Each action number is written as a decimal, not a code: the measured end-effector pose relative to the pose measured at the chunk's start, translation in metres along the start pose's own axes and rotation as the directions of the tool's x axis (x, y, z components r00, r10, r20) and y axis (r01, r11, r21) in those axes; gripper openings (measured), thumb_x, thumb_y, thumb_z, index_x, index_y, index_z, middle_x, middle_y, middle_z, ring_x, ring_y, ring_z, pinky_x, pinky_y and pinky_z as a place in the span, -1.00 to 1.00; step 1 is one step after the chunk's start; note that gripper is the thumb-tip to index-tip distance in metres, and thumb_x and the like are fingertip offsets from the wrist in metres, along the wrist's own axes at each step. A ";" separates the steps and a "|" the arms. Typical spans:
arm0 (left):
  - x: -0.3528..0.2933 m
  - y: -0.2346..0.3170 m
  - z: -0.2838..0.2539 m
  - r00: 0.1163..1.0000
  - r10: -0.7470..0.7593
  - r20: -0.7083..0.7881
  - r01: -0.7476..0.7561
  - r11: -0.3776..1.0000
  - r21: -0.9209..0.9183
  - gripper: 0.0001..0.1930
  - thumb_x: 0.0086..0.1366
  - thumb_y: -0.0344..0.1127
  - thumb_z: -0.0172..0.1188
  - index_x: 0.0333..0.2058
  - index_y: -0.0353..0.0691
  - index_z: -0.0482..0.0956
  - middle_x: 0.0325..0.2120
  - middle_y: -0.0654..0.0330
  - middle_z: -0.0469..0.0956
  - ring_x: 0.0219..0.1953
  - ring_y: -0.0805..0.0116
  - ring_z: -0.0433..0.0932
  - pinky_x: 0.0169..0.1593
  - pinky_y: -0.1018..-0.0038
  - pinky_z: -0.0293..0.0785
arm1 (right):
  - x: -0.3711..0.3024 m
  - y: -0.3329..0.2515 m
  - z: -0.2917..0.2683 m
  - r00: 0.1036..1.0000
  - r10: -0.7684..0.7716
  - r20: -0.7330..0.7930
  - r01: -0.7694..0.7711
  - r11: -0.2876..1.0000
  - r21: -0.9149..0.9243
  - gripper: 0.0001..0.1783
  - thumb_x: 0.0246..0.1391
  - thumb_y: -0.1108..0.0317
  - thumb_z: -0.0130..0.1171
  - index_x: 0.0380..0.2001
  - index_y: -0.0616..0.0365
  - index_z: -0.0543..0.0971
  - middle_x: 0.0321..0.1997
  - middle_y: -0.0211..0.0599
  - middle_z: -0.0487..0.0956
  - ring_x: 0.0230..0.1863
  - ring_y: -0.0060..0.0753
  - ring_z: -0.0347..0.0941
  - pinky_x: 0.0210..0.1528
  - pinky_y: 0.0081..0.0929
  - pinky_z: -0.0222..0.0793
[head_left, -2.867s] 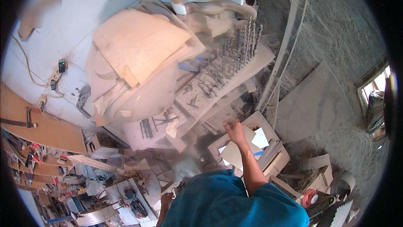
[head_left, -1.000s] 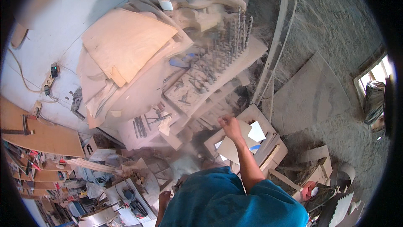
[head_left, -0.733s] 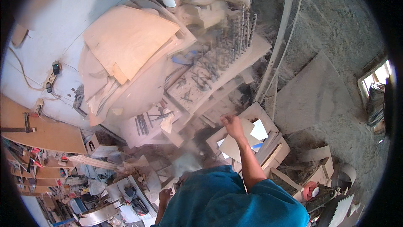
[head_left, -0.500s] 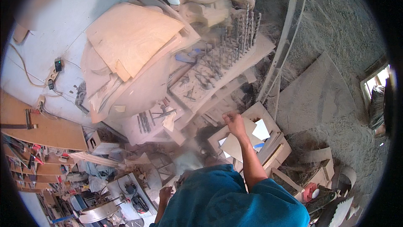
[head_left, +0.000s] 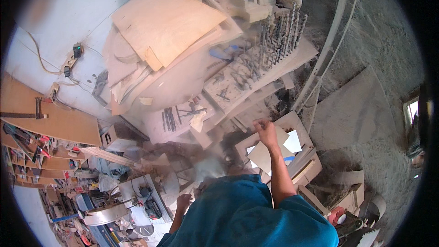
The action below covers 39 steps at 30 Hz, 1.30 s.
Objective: The person marks a guitar body with a pen using a template, then picks up and looks at several guitar bridges from a shelf.
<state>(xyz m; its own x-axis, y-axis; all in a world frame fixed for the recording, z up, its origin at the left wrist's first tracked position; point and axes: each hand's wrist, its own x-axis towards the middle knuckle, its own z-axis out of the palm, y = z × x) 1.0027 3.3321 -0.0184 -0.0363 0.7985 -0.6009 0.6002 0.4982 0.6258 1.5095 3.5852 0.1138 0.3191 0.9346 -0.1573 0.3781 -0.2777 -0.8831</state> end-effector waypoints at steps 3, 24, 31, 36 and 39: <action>-0.004 0.021 0.002 0.995 -0.097 0.011 0.097 0.993 -0.063 -0.61 0.32 -0.14 0.18 -0.18 -0.45 0.65 -0.34 -0.01 0.72 -0.37 0.25 0.71 -0.30 0.35 0.64 | 0.002 0.006 -0.002 1.000 -0.023 -0.018 0.022 0.999 -0.031 -0.64 0.23 0.11 0.27 -0.17 0.23 0.70 -0.41 -0.01 0.71 -0.33 -0.15 0.69 -0.19 -0.22 0.54; -0.005 0.008 0.002 0.980 0.191 0.057 -0.199 0.915 0.351 -0.67 0.35 -0.20 0.18 -0.17 -0.41 0.65 -0.35 0.03 0.72 -0.30 0.24 0.73 -0.22 0.28 0.65 | 0.001 -0.002 0.012 0.999 -0.042 0.033 0.043 0.998 -0.044 -0.68 0.21 0.13 0.28 -0.18 0.18 0.71 -0.37 0.01 0.70 -0.29 -0.09 0.68 -0.17 -0.20 0.52; -0.006 0.015 0.005 0.997 -0.077 -0.031 0.076 0.996 -0.049 -0.55 0.32 -0.10 0.21 -0.10 -0.45 0.64 -0.32 0.02 0.72 -0.35 0.24 0.71 -0.25 0.33 0.64 | -0.001 -0.005 0.010 0.999 -0.037 0.033 0.039 0.997 -0.070 -0.66 0.23 0.16 0.25 -0.18 0.25 0.70 -0.42 -0.09 0.70 -0.34 -0.27 0.66 -0.20 -0.31 0.51; 0.006 -0.004 0.005 0.998 0.057 0.003 -0.057 0.998 -0.001 -0.58 0.33 -0.12 0.20 -0.13 -0.47 0.63 -0.33 0.00 0.71 -0.37 0.25 0.70 -0.29 0.37 0.64 | -0.001 0.002 0.009 0.999 -0.036 0.024 0.037 0.999 -0.023 -0.65 0.22 0.11 0.29 -0.20 0.21 0.70 -0.42 -0.02 0.69 -0.36 -0.12 0.66 -0.21 -0.21 0.51; 0.004 0.002 0.009 1.000 0.001 -0.014 -0.001 1.000 -0.010 -0.60 0.34 -0.14 0.21 -0.13 -0.47 0.63 -0.33 0.00 0.71 -0.38 0.26 0.70 -0.30 0.38 0.64 | -0.001 0.001 0.009 0.999 -0.040 0.025 0.042 0.998 -0.043 -0.63 0.22 0.09 0.29 -0.19 0.22 0.70 -0.41 0.01 0.69 -0.33 -0.10 0.67 -0.20 -0.20 0.52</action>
<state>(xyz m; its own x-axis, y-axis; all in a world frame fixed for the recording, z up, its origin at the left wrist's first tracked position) 1.0108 3.3332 -0.0245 -0.0469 0.8037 -0.5932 0.5919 0.5008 0.6316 1.5016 3.5856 0.1087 0.2814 0.9504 -0.1326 0.4276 -0.2479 -0.8693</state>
